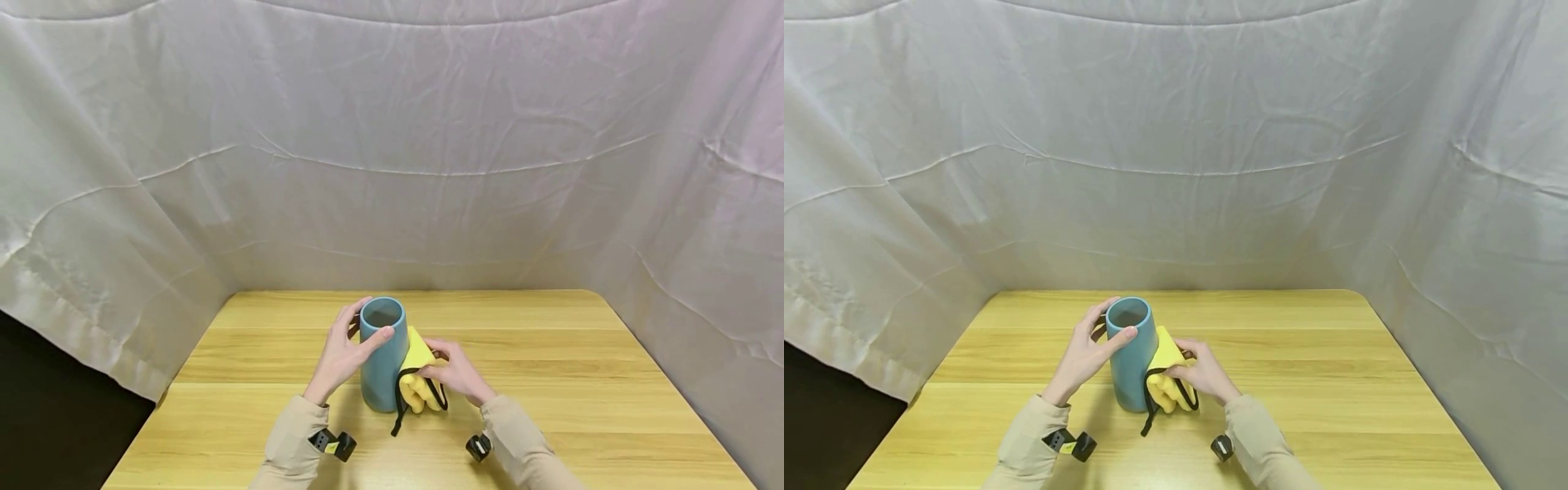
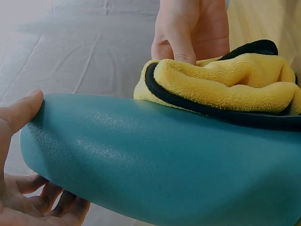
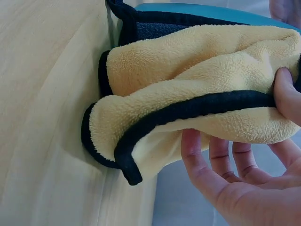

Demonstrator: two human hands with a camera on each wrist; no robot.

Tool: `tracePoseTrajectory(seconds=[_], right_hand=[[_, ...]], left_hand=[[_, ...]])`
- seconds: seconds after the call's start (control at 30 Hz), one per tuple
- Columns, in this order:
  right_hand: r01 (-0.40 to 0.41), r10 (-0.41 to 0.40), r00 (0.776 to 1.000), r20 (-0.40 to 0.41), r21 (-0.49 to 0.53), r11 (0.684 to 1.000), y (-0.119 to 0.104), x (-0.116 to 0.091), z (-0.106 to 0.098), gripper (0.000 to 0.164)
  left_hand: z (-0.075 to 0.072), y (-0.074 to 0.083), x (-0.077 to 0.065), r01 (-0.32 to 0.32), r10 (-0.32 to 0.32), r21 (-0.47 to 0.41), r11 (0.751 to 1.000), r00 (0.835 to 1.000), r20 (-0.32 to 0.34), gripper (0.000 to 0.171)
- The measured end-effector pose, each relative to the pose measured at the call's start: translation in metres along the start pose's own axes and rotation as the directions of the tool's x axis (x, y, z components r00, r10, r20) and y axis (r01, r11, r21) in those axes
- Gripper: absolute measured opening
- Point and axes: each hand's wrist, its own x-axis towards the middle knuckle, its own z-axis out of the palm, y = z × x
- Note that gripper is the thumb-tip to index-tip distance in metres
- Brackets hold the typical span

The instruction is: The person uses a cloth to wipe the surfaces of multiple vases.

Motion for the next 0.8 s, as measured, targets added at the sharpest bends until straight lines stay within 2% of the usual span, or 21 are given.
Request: tracePoseTrajectory(seconds=[0.43, 0.8], right_hand=[[-0.03, 0.03, 1.0, -0.003, -0.006, 1.0, 0.0013, 0.0002, 0.0013, 0.052], [-0.063, 0.064, 0.998, -0.017, 0.034, 0.997, 0.0009, 0.0001, 0.0027, 0.057]], left_hand=[[-0.0004, -0.0026, 0.0003, -0.007, 0.007, -0.012, 1.0, 1.0, 0.004, 0.062], [-0.0003, -0.0017, 0.0003, -0.004, 0.004, -0.014, 1.0, 1.0, 0.007, 0.063]])
